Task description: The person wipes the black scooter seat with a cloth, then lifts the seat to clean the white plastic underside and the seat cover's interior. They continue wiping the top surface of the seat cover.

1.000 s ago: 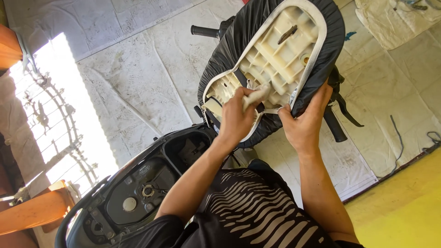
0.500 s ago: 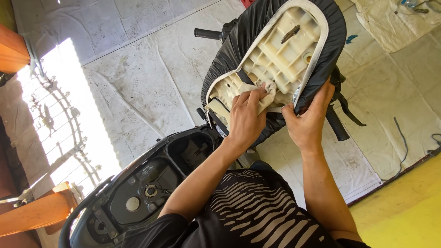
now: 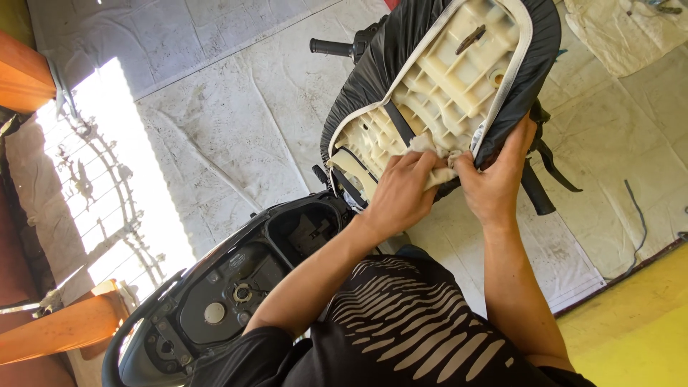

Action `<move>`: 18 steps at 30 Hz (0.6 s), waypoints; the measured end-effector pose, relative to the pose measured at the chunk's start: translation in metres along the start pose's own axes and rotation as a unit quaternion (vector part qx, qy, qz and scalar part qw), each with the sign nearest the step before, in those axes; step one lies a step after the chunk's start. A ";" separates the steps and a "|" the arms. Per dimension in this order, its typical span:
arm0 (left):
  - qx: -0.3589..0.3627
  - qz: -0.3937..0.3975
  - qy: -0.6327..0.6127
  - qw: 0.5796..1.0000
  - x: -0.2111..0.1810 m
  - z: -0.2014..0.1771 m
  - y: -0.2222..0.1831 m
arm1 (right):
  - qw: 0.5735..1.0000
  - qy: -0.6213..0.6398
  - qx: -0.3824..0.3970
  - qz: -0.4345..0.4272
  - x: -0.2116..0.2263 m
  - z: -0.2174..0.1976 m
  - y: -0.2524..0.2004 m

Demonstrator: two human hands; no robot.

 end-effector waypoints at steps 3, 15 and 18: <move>0.005 -0.021 0.032 0.999 -0.009 -0.013 0.020 | 1.000 0.027 0.009 -0.001 0.009 0.002 0.003; -0.089 -0.043 -0.148 0.984 0.081 0.022 -0.059 | 0.994 0.104 -0.029 0.032 -0.006 0.007 -0.006; -0.039 -0.142 -0.129 0.981 0.125 0.036 -0.119 | 0.996 0.082 -0.034 0.028 -0.022 0.006 -0.007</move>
Point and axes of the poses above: each hand's wrist, its own y-axis towards the middle knuckle, its own z-axis out of the palm, x = y × z, the point moved 6 cm from there along y, towards the middle knuckle, and after that the axes turned 2 degrees about -x, right-handed, at the moved point
